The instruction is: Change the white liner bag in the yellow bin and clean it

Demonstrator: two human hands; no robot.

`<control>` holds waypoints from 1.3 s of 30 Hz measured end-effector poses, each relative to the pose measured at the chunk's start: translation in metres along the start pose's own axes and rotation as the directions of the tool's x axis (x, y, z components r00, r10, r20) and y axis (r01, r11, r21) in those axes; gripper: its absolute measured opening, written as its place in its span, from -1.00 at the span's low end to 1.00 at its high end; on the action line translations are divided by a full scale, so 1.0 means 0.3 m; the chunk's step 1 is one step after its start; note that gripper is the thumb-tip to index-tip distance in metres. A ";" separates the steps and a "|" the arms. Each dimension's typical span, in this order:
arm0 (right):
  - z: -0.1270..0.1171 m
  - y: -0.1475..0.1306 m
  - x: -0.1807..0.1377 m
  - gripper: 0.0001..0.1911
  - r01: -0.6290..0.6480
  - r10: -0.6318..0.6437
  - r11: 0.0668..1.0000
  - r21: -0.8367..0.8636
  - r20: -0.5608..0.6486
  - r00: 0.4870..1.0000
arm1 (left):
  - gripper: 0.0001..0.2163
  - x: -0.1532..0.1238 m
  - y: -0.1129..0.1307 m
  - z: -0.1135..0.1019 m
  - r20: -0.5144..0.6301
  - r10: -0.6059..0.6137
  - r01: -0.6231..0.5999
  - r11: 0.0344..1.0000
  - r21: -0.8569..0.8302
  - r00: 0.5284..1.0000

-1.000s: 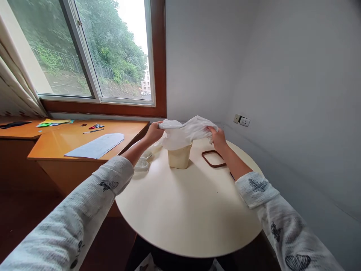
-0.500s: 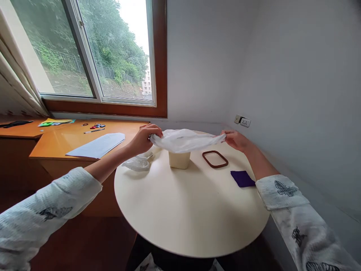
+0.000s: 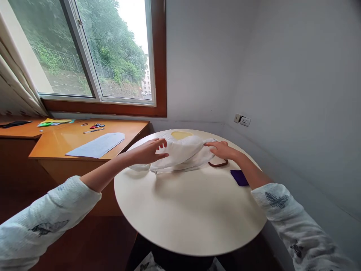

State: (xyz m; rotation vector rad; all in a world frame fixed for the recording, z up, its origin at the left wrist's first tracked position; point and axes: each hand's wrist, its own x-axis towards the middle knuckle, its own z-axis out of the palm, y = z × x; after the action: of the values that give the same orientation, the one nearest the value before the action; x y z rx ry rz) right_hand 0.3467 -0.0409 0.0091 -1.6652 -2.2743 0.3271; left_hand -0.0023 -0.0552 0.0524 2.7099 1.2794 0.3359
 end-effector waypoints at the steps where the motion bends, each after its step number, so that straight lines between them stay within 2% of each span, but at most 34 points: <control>1: 0.007 -0.017 0.004 -0.48 0.005 -0.005 1.000 0.020 -0.029 1.000 | -0.46 0.010 0.023 0.015 -0.072 -0.028 0.029 0.999 0.023 0.997; 4: 0.032 -0.063 0.023 -0.34 0.040 -0.030 0.993 0.115 -0.095 0.995 | -0.16 0.036 0.073 0.102 -0.236 -0.107 0.140 0.982 0.129 0.966; 6: 0.051 -0.085 0.036 -0.24 0.084 -0.058 0.977 0.195 -0.133 0.989 | -0.06 0.049 0.084 0.171 -0.255 -0.104 0.151 0.973 0.173 0.961; 8: 0.069 -0.101 0.049 -0.16 0.134 -0.090 0.953 0.271 -0.170 0.981 | -0.04 0.058 0.081 0.223 -0.273 -0.101 0.155 0.971 0.183 0.957; 11: 0.089 -0.119 0.071 -0.10 0.206 -0.130 0.923 0.324 -0.240 0.962 | -0.28 0.064 0.060 0.244 -0.372 -0.053 0.126 0.977 0.174 0.927; 13: 0.100 -0.126 0.093 -0.16 0.225 -0.131 0.919 0.323 -0.287 0.949 | -0.52 0.071 0.041 0.222 -0.471 -0.002 0.074 0.988 0.135 0.882; 16: 0.116 -0.126 0.139 -0.41 0.224 -0.087 0.904 0.364 -0.357 0.930 | -0.74 0.098 0.006 0.169 -0.618 0.015 -0.014 1.000 0.007 0.786; 19: 0.132 -0.115 0.189 -0.73 0.210 0.027 0.846 0.489 -0.435 0.900 | -0.78 0.147 -0.026 0.131 -0.685 -0.123 -0.022 0.980 -0.198 0.718; 21: 0.141 -0.105 0.213 -0.83 0.189 0.123 0.815 0.548 -0.481 0.868 | -0.80 0.181 -0.041 0.125 -0.657 -0.256 -0.005 0.930 -0.367 0.709; 23: 0.146 -0.097 0.228 -0.85 0.152 0.205 0.820 0.552 -0.531 0.822 | -0.80 0.210 -0.051 0.132 -0.595 -0.377 -0.020 0.833 -0.553 0.710; 26: 0.142 -0.091 0.245 -0.85 0.064 0.322 0.837 0.543 -0.584 0.745 | -0.78 0.245 -0.065 0.146 -0.480 -0.525 -0.078 0.614 -0.786 0.703; 28: 0.133 -0.091 0.268 -0.84 0.039 0.373 0.821 0.569 -0.586 0.720 | -0.79 0.269 -0.080 0.145 -0.396 -0.600 -0.087 0.476 -0.875 0.695; 30: 0.123 -0.093 0.302 -0.83 0.052 0.383 0.794 0.606 -0.564 0.731 | -0.79 0.297 -0.104 0.136 -0.329 -0.646 -0.069 0.394 -0.917 0.689; 34: 0.110 -0.105 0.381 -0.79 0.074 0.373 0.721 0.689 -0.476 0.796 | -0.83 0.357 -0.158 0.110 -0.241 -0.678 -0.018 0.319 -0.948 0.695; 39: 0.100 -0.114 0.463 -0.80 0.088 0.435 0.565 0.821 -0.386 0.813 | -0.84 0.435 -0.221 0.103 -0.148 -0.700 0.037 0.242 -0.969 0.699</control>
State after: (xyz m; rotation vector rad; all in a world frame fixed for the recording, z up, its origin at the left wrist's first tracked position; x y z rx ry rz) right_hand 0.2662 0.0810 0.0082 -1.2288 -1.1727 0.7050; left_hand 0.0366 0.0872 0.0279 1.1866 1.2144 1.4023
